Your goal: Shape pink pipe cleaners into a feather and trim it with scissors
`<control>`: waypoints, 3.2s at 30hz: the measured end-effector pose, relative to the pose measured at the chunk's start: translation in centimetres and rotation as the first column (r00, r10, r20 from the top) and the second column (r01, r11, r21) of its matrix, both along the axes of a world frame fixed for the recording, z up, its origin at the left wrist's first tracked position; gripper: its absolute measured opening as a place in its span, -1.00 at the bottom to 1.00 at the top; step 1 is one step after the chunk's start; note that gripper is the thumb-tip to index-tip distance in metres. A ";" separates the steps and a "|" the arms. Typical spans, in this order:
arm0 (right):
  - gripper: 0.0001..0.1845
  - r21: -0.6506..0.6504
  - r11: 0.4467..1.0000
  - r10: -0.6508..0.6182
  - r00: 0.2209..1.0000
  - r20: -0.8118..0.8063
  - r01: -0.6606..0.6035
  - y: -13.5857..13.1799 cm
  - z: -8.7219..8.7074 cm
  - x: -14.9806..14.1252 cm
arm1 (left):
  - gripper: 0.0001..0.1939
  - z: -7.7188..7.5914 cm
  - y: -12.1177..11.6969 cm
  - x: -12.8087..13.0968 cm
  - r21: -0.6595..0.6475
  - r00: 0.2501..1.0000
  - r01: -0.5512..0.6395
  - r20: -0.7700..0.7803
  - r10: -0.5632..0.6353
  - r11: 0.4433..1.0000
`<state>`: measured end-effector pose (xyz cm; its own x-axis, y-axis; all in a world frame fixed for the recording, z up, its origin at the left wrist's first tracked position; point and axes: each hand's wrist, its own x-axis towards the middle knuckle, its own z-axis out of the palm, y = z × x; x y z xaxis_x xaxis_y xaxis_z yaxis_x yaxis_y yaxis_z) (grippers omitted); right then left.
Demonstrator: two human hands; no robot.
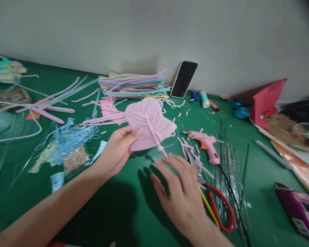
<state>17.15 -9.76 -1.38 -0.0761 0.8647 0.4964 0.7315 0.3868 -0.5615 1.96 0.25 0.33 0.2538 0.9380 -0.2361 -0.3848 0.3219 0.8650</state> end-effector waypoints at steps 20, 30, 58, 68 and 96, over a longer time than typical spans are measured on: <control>-0.75 -0.547 0.813 -0.582 -0.255 -0.772 -0.201 2.9 -0.2 -4.8 | -0.78 -0.3 -2.4 1.9 -0.073 0.996 -0.078 0.035 0.081 0.994; -0.77 -0.520 0.822 -0.567 -0.269 -0.778 -0.231 3.0 -0.7 -4.7 | -0.79 -1.3 -2.7 2.0 -0.076 0.998 -0.059 -0.016 0.058 0.995; -0.76 -0.090 0.940 -0.336 0.939 -0.071 0.329 3.4 1.5 0.2 | -0.74 0.3 1.0 -1.2 0.066 0.961 0.159 -0.240 -0.139 0.985; -0.77 -0.198 0.905 -0.412 0.891 -0.192 0.376 3.0 2.2 1.5 | -0.68 0.2 1.0 -1.2 0.079 0.968 0.100 -0.239 -0.078 0.992; -0.61 -0.529 0.831 -0.489 0.227 -0.842 -0.173 2.4 -0.2 0.6 | -0.71 -0.5 0.6 -1.0 0.092 0.989 -0.007 -0.147 0.021 0.996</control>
